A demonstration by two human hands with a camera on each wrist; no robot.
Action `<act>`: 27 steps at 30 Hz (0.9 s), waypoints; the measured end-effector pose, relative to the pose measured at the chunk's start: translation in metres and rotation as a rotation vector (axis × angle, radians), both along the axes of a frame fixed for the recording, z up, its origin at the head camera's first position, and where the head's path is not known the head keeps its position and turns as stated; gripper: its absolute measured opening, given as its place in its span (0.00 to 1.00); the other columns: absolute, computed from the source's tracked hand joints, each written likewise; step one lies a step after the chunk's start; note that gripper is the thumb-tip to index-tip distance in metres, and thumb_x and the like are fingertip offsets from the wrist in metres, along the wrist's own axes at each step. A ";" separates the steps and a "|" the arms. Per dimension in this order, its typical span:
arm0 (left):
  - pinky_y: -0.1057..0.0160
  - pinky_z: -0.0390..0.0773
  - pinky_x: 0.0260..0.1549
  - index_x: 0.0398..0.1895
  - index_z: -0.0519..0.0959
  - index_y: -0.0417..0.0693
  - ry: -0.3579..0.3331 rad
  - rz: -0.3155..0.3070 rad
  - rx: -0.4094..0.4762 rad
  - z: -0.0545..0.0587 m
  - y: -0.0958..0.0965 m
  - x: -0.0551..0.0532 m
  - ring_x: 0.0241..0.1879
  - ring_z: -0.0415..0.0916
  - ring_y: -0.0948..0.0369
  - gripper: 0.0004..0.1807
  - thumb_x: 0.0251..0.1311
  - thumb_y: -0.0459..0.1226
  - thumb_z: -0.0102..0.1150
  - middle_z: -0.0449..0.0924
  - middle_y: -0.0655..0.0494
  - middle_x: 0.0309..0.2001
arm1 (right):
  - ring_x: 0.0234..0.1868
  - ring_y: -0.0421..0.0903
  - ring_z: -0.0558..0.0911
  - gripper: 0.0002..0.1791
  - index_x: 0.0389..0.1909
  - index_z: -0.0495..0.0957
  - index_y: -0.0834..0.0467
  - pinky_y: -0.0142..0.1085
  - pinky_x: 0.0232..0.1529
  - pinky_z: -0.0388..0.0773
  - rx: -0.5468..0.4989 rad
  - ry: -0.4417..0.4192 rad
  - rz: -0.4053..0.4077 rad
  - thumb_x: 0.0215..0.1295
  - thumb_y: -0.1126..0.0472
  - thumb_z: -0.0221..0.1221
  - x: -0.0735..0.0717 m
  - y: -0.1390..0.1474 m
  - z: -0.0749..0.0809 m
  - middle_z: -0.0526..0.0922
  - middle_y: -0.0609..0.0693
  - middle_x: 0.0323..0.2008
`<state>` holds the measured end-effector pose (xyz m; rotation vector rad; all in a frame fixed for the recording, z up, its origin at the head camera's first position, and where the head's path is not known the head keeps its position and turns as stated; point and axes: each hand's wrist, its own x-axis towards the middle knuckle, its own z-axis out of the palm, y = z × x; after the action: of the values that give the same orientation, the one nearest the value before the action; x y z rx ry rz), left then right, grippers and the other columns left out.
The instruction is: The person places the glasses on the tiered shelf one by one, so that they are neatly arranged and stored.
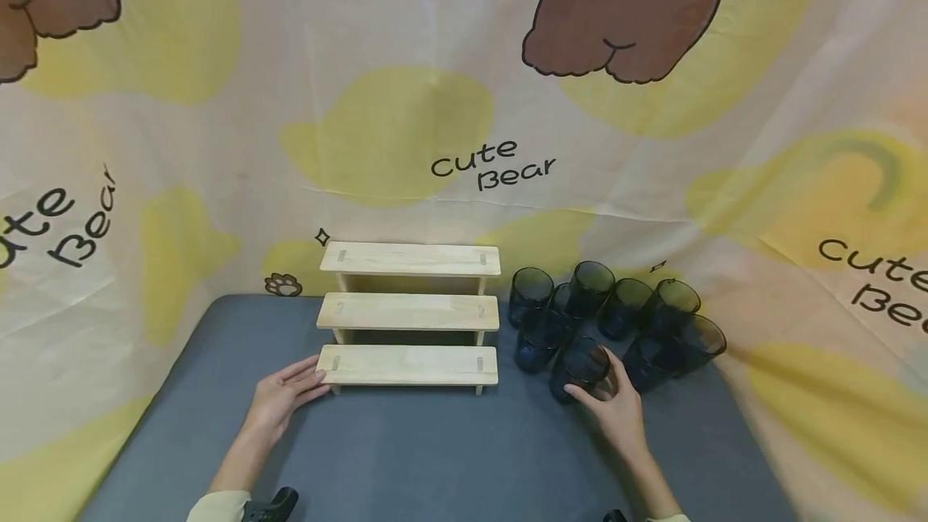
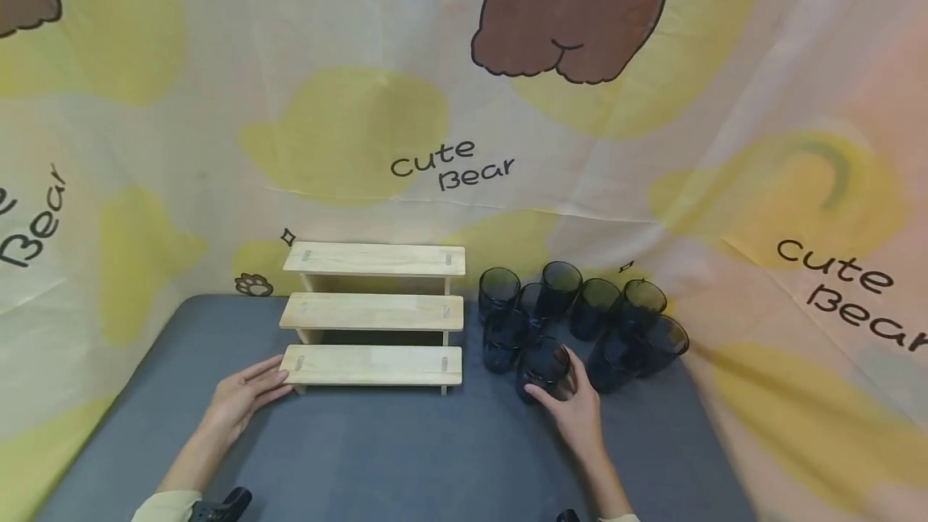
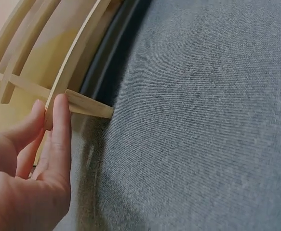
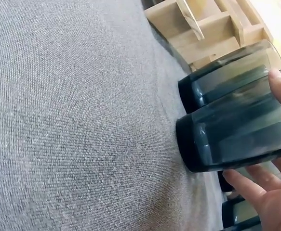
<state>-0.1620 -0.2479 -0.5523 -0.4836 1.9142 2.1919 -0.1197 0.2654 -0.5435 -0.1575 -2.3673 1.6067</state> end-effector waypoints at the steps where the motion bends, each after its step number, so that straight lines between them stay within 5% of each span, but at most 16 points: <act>1: 0.60 0.83 0.51 0.71 0.60 0.32 -0.007 0.005 0.010 0.000 -0.001 0.000 0.42 0.84 0.62 0.32 0.67 0.30 0.58 0.75 0.41 0.59 | 0.63 0.55 0.74 0.48 0.71 0.62 0.53 0.15 0.47 0.76 0.004 0.001 -0.003 0.49 0.62 0.76 0.000 -0.001 -0.001 0.73 0.55 0.64; 9: 0.59 0.81 0.54 0.72 0.58 0.33 -0.030 0.005 0.088 -0.001 -0.002 -0.001 0.44 0.83 0.62 0.34 0.66 0.31 0.59 0.67 0.38 0.66 | 0.64 0.54 0.73 0.48 0.69 0.64 0.53 0.16 0.46 0.77 -0.004 0.032 -0.029 0.46 0.65 0.77 -0.001 -0.002 -0.002 0.75 0.55 0.62; 16: 0.58 0.81 0.54 0.73 0.56 0.32 -0.053 0.037 0.154 -0.001 -0.004 0.002 0.43 0.84 0.61 0.35 0.66 0.30 0.59 0.77 0.51 0.54 | 0.64 0.57 0.73 0.48 0.70 0.64 0.55 0.16 0.45 0.78 0.011 0.023 -0.035 0.46 0.64 0.77 0.003 -0.004 -0.002 0.75 0.58 0.62; 27: 0.59 0.80 0.55 0.72 0.53 0.31 -0.059 0.063 0.233 -0.003 -0.003 0.004 0.43 0.84 0.62 0.35 0.66 0.27 0.57 0.80 0.57 0.45 | 0.60 0.57 0.77 0.48 0.69 0.66 0.56 0.15 0.43 0.78 -0.029 0.037 -0.075 0.44 0.64 0.78 0.006 -0.008 0.000 0.76 0.58 0.60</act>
<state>-0.1577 -0.2511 -0.5554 -0.5669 1.6085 2.3721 -0.1141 0.2571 -0.5439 -0.2174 -2.2834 1.5965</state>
